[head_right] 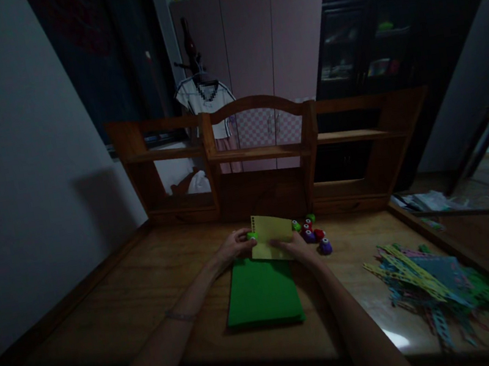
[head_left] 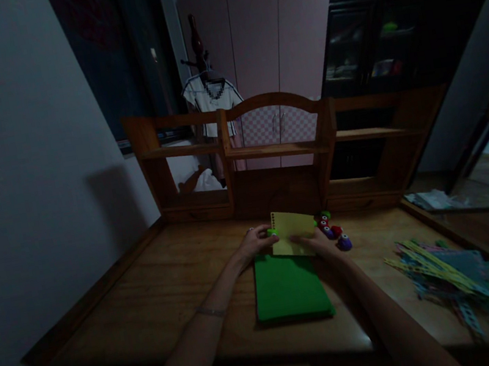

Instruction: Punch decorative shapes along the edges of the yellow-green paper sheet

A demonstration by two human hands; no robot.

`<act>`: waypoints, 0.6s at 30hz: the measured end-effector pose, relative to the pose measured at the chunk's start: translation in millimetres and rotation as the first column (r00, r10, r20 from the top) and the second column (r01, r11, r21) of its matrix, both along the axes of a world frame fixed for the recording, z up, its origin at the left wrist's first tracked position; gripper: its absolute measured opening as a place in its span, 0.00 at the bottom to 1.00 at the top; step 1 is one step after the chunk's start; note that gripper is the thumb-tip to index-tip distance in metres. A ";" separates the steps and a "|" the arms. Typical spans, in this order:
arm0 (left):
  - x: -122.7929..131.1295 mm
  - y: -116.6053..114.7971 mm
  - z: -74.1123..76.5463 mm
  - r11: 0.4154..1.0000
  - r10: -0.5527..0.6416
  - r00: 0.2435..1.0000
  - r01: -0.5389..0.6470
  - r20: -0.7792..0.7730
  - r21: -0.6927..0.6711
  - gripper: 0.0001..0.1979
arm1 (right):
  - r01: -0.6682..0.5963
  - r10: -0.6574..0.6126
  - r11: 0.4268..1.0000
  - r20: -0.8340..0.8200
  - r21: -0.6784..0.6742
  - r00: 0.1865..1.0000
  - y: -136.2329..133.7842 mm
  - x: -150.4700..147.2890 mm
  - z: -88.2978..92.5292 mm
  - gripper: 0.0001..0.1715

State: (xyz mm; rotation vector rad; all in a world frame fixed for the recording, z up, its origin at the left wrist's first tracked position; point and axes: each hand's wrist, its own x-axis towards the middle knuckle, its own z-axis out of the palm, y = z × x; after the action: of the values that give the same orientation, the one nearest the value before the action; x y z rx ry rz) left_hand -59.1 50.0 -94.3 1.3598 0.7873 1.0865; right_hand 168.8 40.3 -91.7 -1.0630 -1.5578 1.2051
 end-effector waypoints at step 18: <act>1.4 -4.4 3.6 0.999 0.031 0.999 -0.030 0.033 -0.043 0.28 | -0.014 0.014 1.000 -0.008 0.011 1.000 1.7 0.8 -2.5 0.26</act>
State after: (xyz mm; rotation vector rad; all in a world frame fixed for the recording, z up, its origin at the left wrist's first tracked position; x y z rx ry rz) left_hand -57.7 45.7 -90.7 1.2942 0.8052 1.1075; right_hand 169.6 41.9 -94.2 -1.0413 -1.5663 1.2073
